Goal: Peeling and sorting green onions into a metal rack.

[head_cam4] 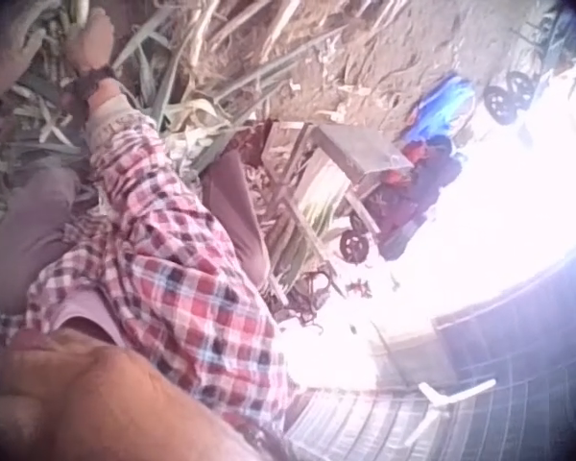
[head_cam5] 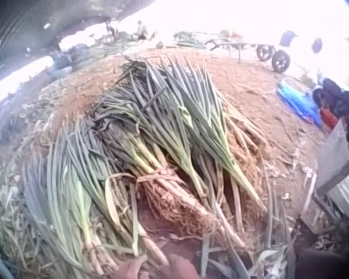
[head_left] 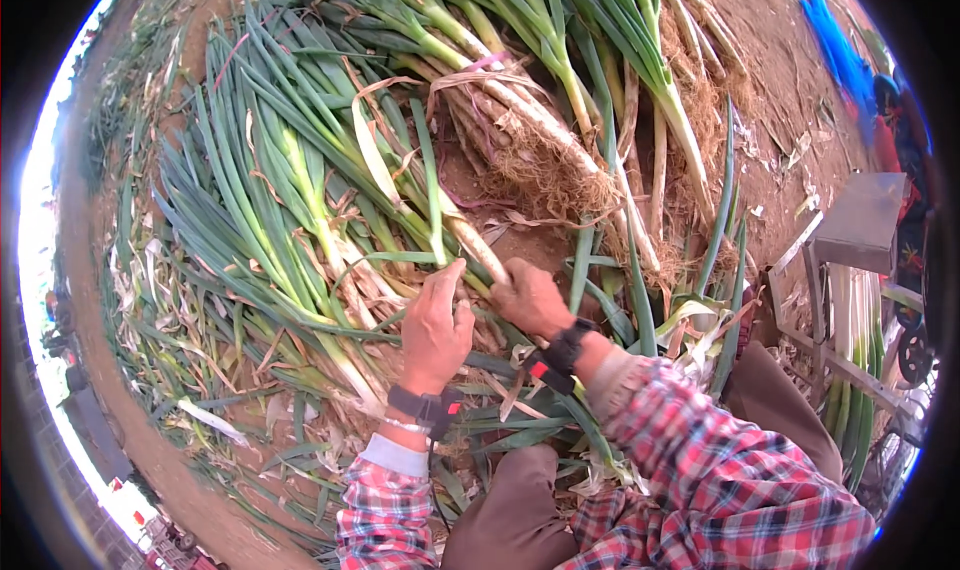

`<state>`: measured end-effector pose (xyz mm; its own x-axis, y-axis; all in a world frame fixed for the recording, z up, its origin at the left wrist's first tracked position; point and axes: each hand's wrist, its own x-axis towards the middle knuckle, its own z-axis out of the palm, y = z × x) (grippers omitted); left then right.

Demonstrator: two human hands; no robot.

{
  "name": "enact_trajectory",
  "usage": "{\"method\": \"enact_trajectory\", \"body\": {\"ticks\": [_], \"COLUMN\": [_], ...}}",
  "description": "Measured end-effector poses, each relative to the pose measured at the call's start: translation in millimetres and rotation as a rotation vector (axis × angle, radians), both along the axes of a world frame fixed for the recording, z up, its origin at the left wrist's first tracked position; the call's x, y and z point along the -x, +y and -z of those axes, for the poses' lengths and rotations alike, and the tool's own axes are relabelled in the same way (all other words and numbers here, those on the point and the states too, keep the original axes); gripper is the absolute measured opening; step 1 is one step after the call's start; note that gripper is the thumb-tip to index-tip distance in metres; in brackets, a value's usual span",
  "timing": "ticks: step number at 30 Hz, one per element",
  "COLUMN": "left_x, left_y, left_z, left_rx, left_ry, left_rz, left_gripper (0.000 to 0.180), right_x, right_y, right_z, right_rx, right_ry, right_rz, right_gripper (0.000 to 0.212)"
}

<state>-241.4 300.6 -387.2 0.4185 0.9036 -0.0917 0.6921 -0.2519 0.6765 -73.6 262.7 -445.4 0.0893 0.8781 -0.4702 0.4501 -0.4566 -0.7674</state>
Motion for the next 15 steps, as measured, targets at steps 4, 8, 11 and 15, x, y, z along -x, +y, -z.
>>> {"method": "enact_trajectory", "body": {"ticks": [4,8,11,15], "left_x": [24,-10,-29,-35], "left_y": [-27,-40,-43,-75], "left_z": [-16,-56,-63,-106], "left_rx": [0.41,0.786,0.957,1.188], "left_ry": [-0.339,-0.795,-1.049,-1.268], "left_rz": [-0.234,-0.509,-0.643,-0.487], "left_gripper": [0.036,0.042,0.04,0.037], "right_x": [-36,-76,-75,-76], "right_y": [-17,-79,-139,-228], "right_z": [-102,-196,-244,-293], "right_rx": [0.322,0.341,0.315,-0.01], "right_ry": [0.746,0.597,0.556,0.278], "right_rz": [0.142,-0.03,-0.076,-0.271], "right_gripper": [0.029,0.033,0.04,0.047]}}
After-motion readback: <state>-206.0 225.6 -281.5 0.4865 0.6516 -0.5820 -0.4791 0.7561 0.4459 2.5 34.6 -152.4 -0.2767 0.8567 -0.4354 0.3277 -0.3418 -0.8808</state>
